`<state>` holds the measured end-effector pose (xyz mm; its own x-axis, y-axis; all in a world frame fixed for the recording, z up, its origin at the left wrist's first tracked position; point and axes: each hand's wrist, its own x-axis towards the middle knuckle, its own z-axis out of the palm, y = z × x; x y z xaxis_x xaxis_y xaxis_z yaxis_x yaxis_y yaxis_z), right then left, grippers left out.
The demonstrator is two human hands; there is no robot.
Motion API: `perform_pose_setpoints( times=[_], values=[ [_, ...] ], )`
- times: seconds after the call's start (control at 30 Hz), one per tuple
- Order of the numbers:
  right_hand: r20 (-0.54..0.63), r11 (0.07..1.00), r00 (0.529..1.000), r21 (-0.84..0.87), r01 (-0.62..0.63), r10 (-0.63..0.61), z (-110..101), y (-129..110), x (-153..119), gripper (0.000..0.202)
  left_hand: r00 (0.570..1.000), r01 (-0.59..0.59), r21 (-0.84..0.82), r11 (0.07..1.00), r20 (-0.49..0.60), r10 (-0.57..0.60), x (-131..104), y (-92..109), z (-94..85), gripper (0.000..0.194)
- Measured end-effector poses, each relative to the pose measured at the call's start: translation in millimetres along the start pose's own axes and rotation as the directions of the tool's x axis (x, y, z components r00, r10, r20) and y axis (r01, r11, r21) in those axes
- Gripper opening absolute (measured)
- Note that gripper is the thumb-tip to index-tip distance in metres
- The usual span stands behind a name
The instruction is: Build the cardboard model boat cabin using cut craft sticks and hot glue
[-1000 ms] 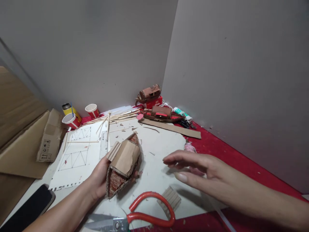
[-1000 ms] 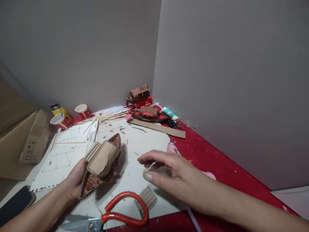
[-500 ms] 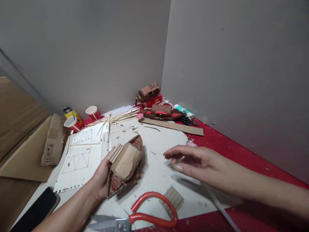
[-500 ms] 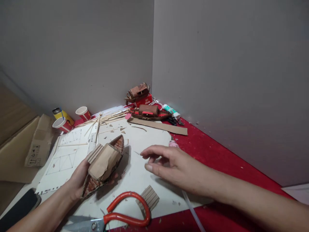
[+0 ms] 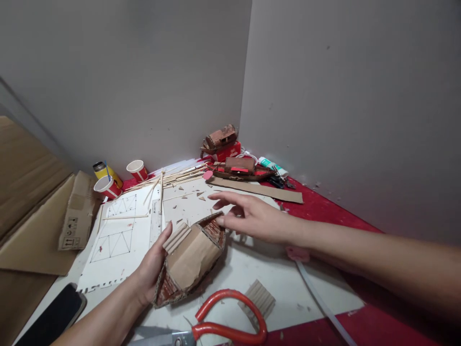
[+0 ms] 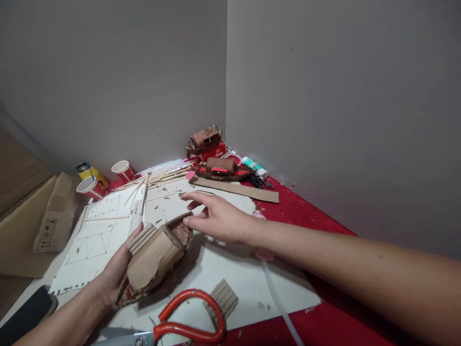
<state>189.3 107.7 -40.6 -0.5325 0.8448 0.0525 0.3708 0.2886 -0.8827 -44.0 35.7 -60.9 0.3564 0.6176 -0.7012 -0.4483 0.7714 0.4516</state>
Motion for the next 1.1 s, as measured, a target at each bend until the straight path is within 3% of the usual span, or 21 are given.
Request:
perform_pose_setpoints(
  times=[0.2, 0.4, 0.57, 0.7, 0.83, 1.03, 1.1],
  values=[
    [0.124, 0.968, 0.977, 0.160, -0.191, 0.172, 7, -14, 5, 0.036, 0.999, -0.038, -0.015, 0.999, -0.035, 0.037, -2, -1, 2.2, 0.077],
    [0.115, 0.903, 0.956, 0.315, -0.293, 0.270, 7, -8, 4, 0.028, 0.995, -0.093, -0.016, 0.996, -0.036, 0.092, -1, 1, 0.8, 0.071],
    [0.097, 0.841, 0.924, 0.387, -0.378, 0.371, 3, 5, 2, 0.025, 0.974, -0.225, 0.008, 0.974, 0.023, 0.224, -1, 4, 0.6, 0.056],
    [0.070, 0.805, 0.887, 0.392, -0.446, 0.457, 0, 11, 0, 0.020, 0.928, -0.372, 0.042, 0.927, -0.005, 0.372, 0, 7, 1.4, 0.049],
    [0.061, 0.796, 0.861, 0.353, -0.491, 0.504, -1, 13, 2, 0.015, 0.844, -0.500, 0.173, 0.849, -0.124, 0.522, 1, 8, 0.9, 0.044],
    [0.070, 0.830, 0.852, 0.198, -0.521, 0.519, 3, 20, 6, 0.010, 0.593, -0.693, 0.371, 0.618, -0.194, 0.782, 2, 9, -4.4, 0.020],
    [0.058, 0.865, 0.872, 0.105, -0.490, 0.486, 4, 22, 4, 0.011, 0.546, -0.722, 0.376, 0.581, -0.206, 0.812, 3, 9, -6.6, 0.014]
  ],
)
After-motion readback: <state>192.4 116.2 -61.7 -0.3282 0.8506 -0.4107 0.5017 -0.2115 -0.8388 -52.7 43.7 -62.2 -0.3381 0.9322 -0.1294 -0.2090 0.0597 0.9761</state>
